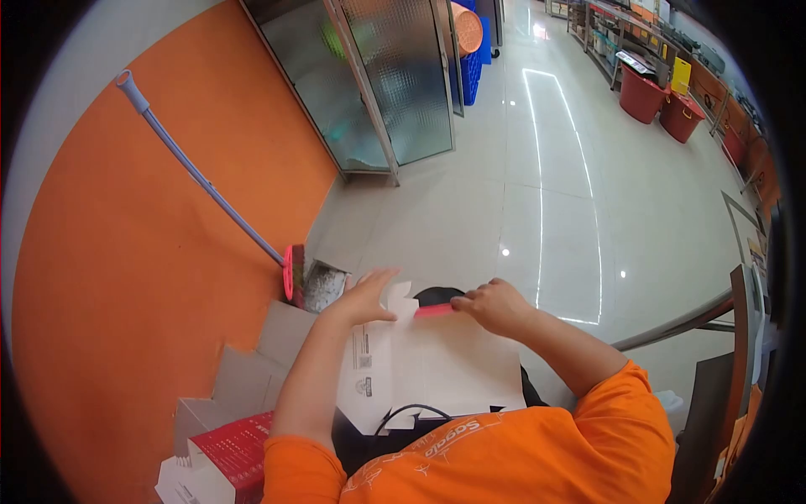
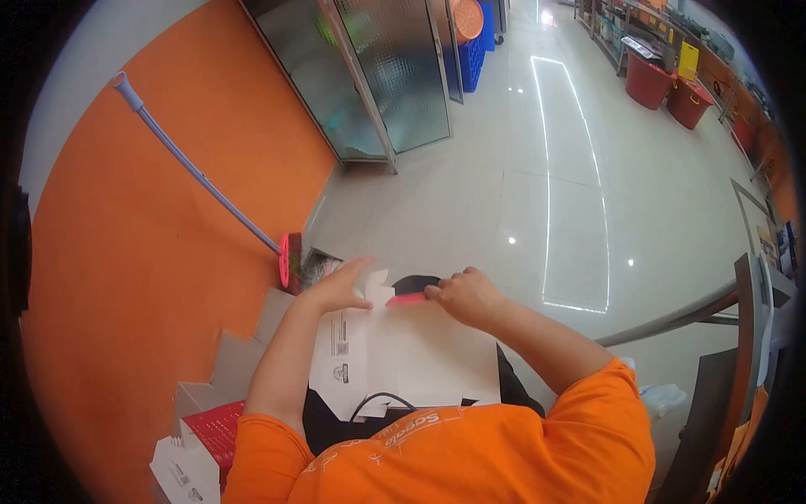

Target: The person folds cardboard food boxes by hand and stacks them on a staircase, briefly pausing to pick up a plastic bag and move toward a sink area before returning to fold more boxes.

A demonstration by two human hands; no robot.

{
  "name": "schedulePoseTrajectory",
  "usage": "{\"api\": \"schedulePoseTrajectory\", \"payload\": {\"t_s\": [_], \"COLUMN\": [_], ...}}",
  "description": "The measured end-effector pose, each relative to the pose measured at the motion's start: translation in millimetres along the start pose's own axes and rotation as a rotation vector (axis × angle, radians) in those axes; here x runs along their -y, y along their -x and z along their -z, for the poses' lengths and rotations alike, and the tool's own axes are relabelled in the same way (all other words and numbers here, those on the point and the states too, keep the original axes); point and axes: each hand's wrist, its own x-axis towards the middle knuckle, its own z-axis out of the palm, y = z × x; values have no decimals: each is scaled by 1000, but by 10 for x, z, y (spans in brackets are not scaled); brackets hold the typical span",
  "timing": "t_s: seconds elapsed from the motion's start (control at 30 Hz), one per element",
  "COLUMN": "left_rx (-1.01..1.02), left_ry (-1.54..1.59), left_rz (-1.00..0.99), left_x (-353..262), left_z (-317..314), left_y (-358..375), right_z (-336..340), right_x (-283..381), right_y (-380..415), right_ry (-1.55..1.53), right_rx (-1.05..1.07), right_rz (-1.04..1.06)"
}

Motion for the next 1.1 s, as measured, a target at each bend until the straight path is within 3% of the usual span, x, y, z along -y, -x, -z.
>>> {"api": "schedulePoseTrajectory", "payload": {"t_s": [0.07, 0.23, 0.3, 0.37, 0.43, 0.5, 0.57, 0.6, 0.7, 0.77, 0.8, 0.87, 0.9, 0.93, 0.97, 1.0, 1.03, 1.07, 1.1], "left_rx": [299, 348, 343, 177, -82, -451, -730, -745, -643, -497, -534, -815, -1010, -1198, -1314, -1400, -1419, -1477, -1507], "left_ry": [69, 106, 67, -200, -226, -509, -650, -662, -512, -331, -343, 120, 139, 148, 199, 228, 203, 525, 836], "left_rz": [40, 200, 102, -34, -186, -339, -422, -358, -147, 87, 149, 472, 492, 493, 420, 502, 521, 347, 153], "left_x": [252, 146, 184, 76, 58, 146, 116, 83, 43, -141, -228, -311, -270, -216, -268, -281, -343, -456, -578], "left_z": [-77, 4, -1, -144, -362, -815, -1250, -1383, -1328, -891, -666, -290, -220, -156, 4, 53, 112, 186, 228], "left_y": [-158, -410, -430, -343, -191, 6, 228, 246, 280, 506, 691, 1141, 1406, 1692, 2132, 2518, 2906, 3298, 3595], "right_z": [-13, 7, 44, 82, 50, 37, -160, -230, -287, 1, 114, 541, 725, 1040, 1297, 1506, 1487, 1396, 1493], "right_x": [18, 8, 12, 50, 42, 119, 210, 218, 129, 52, 41, 26, 80, 52, 124, 327, 154, -204, -65], "right_y": [30, 28, 40, 54, 75, 108, 129, 136, 99, 43, -5, -103, -169, -81, -102, -129, -321, -601, -670], "right_ry": [18, 53, 48, 33, 15, -14, 8, 33, -20, -324, -491, -674, -827, -366, -296, -326, -682, -786, -916], "right_rx": [-61, -99, -183, -246, -345, -289, -358, -439, -366, -248, -234, -322, -447, -440, -511, -668, -618, -605, -624], "right_rz": [34, 80, 73, 86, 97, 33, 81, 41, 32, -114, -227, -187, -137, -97, 31, 32, 37, 108, 153]}}
